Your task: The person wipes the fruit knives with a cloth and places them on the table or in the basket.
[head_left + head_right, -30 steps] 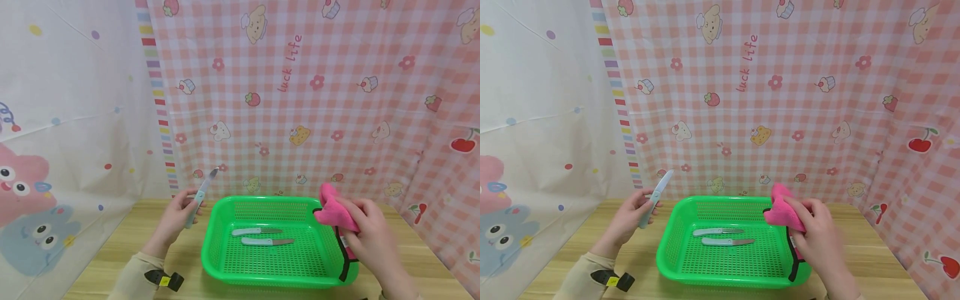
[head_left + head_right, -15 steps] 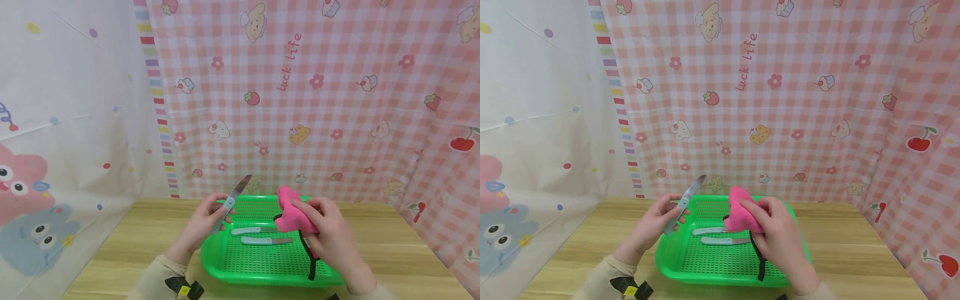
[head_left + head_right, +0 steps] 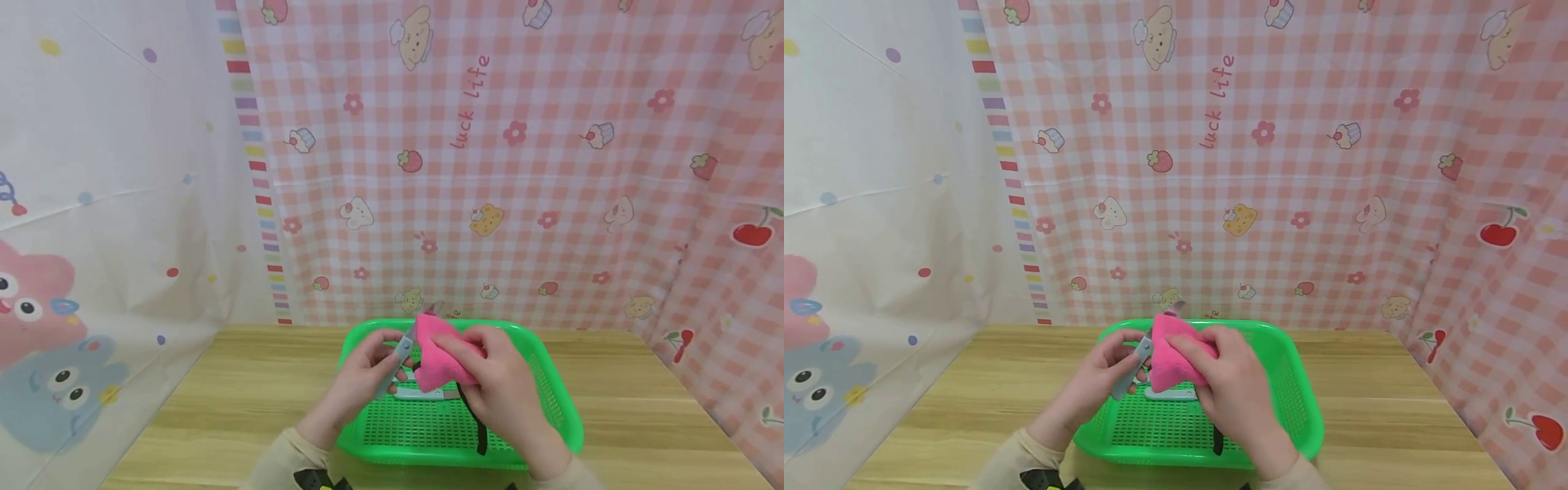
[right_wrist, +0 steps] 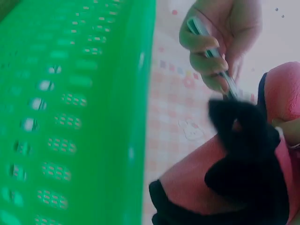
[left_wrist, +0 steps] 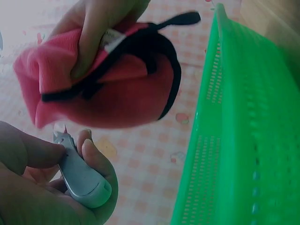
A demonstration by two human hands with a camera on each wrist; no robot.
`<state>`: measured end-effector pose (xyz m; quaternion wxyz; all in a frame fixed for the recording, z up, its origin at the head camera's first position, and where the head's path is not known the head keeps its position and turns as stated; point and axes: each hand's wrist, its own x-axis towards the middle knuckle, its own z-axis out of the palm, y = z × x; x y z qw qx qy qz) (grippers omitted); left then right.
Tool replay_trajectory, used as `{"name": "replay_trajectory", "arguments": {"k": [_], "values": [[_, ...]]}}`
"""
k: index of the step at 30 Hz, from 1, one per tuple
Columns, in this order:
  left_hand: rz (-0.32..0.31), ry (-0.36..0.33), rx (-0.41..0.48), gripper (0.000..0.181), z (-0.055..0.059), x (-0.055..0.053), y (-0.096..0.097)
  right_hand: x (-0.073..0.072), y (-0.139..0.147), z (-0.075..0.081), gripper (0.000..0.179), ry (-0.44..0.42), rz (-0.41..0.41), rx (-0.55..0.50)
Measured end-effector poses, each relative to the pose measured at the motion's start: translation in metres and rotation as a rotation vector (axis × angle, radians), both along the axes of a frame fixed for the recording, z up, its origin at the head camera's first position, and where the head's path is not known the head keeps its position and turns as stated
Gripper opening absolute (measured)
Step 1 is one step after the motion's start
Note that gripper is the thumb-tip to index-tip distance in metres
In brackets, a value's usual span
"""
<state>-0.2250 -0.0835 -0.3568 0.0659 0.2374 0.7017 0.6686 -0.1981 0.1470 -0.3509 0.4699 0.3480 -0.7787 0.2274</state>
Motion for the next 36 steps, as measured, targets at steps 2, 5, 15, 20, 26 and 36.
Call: {"name": "replay_trajectory", "arguments": {"k": [2, 5, 15, 20, 26, 36], "values": [[0.006, -0.01, 0.004, 0.029, -0.002, 0.002, 0.003, -0.001, -0.003, -0.002, 0.057, -0.003, -0.002, 0.019], [0.005, -0.024, 0.016, 0.029, -0.004, 0.006, 0.007, -0.001, -0.007, -0.006, 0.06, -0.024, -0.007, 0.039], [-0.019, -0.05, 0.082, 0.033, -0.009, 0.011, 0.01, -0.002, -0.009, -0.011, 0.059, -0.058, -0.032, 0.037], [-0.008, -0.045, 0.081, 0.032, -0.01, 0.012, 0.011, -0.001, -0.009, -0.01, 0.061, -0.05, -0.05, 0.036], [0.005, -0.043, 0.097, 0.032, -0.008, 0.014, 0.012, -0.002, -0.008, -0.007, 0.065, -0.034, -0.07, 0.02], [-0.011, -0.02, 0.132, 0.03, -0.008, 0.017, 0.013, -0.007, 0.002, 0.0, 0.065, -0.023, -0.105, -0.027]]}}
